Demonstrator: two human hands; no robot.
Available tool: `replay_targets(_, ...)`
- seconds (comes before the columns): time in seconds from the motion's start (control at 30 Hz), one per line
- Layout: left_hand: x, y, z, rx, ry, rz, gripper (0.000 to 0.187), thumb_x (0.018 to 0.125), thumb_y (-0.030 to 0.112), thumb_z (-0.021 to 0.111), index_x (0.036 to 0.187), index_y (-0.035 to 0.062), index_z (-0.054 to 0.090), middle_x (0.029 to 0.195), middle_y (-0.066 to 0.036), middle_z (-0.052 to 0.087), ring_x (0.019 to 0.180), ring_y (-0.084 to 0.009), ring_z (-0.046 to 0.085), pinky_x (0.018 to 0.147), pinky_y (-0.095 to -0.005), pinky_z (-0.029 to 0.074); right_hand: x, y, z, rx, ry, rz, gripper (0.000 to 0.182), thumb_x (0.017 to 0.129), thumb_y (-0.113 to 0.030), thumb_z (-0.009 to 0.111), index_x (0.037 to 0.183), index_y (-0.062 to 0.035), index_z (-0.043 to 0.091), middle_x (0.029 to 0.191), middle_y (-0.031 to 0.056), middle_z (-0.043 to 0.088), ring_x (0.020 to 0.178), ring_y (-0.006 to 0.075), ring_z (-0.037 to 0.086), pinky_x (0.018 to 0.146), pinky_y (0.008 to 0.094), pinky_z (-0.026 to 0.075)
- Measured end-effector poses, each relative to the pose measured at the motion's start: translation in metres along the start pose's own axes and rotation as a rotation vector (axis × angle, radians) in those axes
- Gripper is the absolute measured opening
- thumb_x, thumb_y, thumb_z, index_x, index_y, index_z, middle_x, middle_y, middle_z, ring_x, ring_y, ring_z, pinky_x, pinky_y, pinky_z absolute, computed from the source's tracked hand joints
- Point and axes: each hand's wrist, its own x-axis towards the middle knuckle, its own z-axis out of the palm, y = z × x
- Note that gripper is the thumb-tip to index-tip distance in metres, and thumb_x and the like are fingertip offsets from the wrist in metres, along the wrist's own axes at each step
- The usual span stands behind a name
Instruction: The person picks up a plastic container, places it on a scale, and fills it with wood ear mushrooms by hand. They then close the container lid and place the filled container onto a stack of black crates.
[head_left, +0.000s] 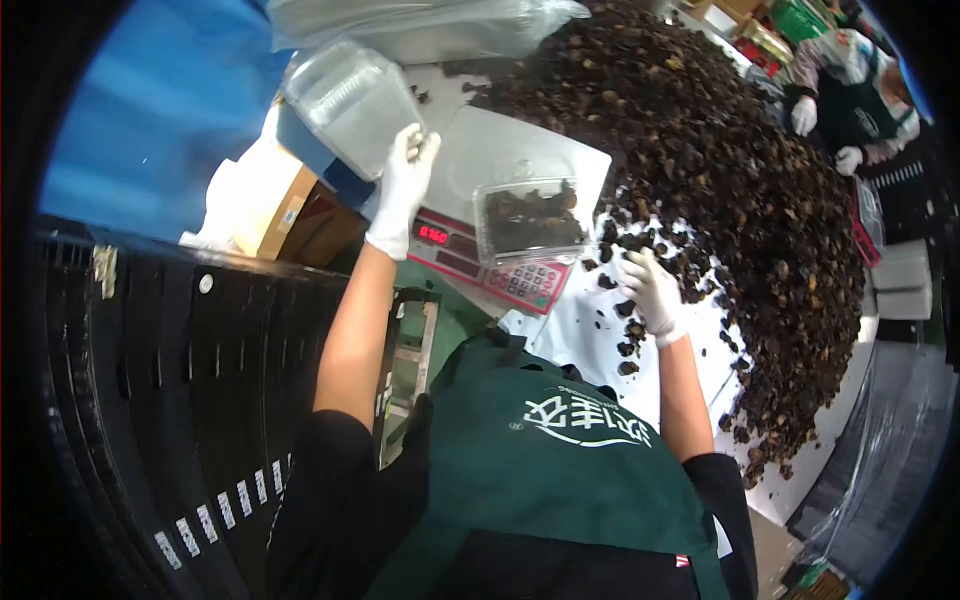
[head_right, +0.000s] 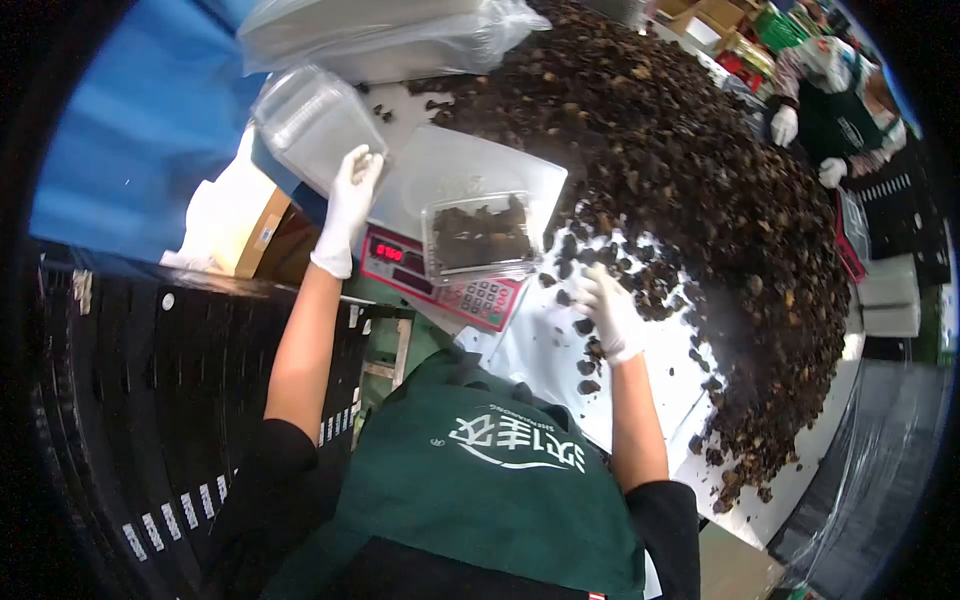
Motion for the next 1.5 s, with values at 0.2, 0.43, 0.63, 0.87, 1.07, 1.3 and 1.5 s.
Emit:
replay_targets(0.2, 0.027, 0.020, -0.036, -0.243, -0.036, -0.118, 0.033, 0.100, 0.030, 0.057, 0.122, 0.0057, 0.061, 0.114, -0.007, 0.068, 0.103, -0.0142, 0.063, 0.086, -0.0267, 0.046, -0.005, 0.015, -0.034, -0.016, 0.130, 0.027, 0.032, 0.101, -0.029, 0.053, 0.122, -0.0051, 0.061, 0.099, 0.0029, 0.069, 0.081, 0.0138, 0.064, 0.074, 0.0297, 0.052)
replay_targets(0.43, 0.033, 0.011, 0.003, -0.236, -0.138, -0.131, 0.028, 0.098, 0.026, 0.059, 0.115, 0.0042, 0.063, 0.100, -0.005, 0.068, 0.086, -0.0099, 0.062, 0.077, -0.0239, 0.047, 0.000, 0.011, 0.016, -0.090, 0.007, -0.026, 0.030, 0.100, -0.019, 0.056, 0.122, 0.0012, 0.060, 0.098, 0.0086, 0.069, 0.076, 0.0124, 0.064, 0.067, 0.0241, 0.052)
replay_targets(0.63, 0.025, -0.045, 0.051, -0.047, -0.120, 0.001, 0.020, 0.093, 0.019, 0.062, 0.103, 0.0023, 0.067, 0.088, -0.006, 0.070, 0.074, -0.0127, 0.062, 0.070, -0.0295, 0.051, 0.005, 0.013, 0.040, -0.247, -0.049, -0.094, 0.032, 0.098, -0.020, 0.060, 0.121, 0.0020, 0.061, 0.097, 0.0093, 0.071, 0.072, 0.0105, 0.065, 0.065, 0.0218, 0.051)
replay_targets(0.87, -0.048, -0.002, 0.060, -0.041, -0.480, 0.037, 0.033, 0.080, 0.032, 0.074, 0.066, 0.0039, 0.064, 0.063, -0.005, 0.064, 0.060, -0.0159, 0.057, 0.057, -0.0331, 0.048, 0.008, 0.022, 0.059, -0.052, -0.186, -0.113, 0.036, 0.100, -0.020, 0.054, 0.128, 0.0028, 0.053, 0.108, 0.0114, 0.067, 0.089, 0.0180, 0.066, 0.074, 0.0278, 0.051)
replay_targets(1.07, -0.092, 0.144, -0.058, -0.179, -0.288, 0.121, 0.034, 0.078, 0.021, 0.079, 0.096, 0.0027, 0.057, 0.094, -0.009, 0.062, 0.084, -0.0167, 0.056, 0.077, -0.0335, 0.048, 0.002, -0.042, 0.100, 0.310, -0.587, -0.134, 0.041, 0.102, -0.034, 0.051, 0.124, -0.0001, 0.056, 0.085, 0.0009, 0.060, 0.072, 0.0101, 0.052, 0.067, 0.0237, 0.044)
replay_targets(1.3, -0.194, 0.358, -0.258, 0.468, 0.690, 0.962, 0.031, 0.077, 0.007, 0.079, 0.096, 0.0067, 0.054, 0.110, -0.011, 0.062, 0.099, -0.0143, 0.058, 0.083, -0.0298, 0.050, 0.029, -0.004, 0.144, -0.070, -0.658, 0.003, 0.043, 0.102, -0.030, 0.048, 0.137, -0.0056, 0.053, 0.121, 0.0093, 0.056, 0.103, 0.0190, 0.052, 0.100, 0.0352, 0.041)
replay_targets(1.5, -0.247, 0.484, -0.394, 0.685, 1.271, 0.750, 0.026, 0.094, 0.030, 0.065, 0.091, 0.0049, 0.057, 0.093, -0.005, 0.062, 0.092, -0.0111, 0.059, 0.084, -0.0288, 0.048, -0.002, 0.000, 0.204, -0.019, -0.666, 0.012, 0.043, 0.101, -0.034, 0.055, 0.124, 0.0021, 0.054, 0.089, 0.0044, 0.062, 0.077, 0.0132, 0.056, 0.072, 0.0252, 0.047)
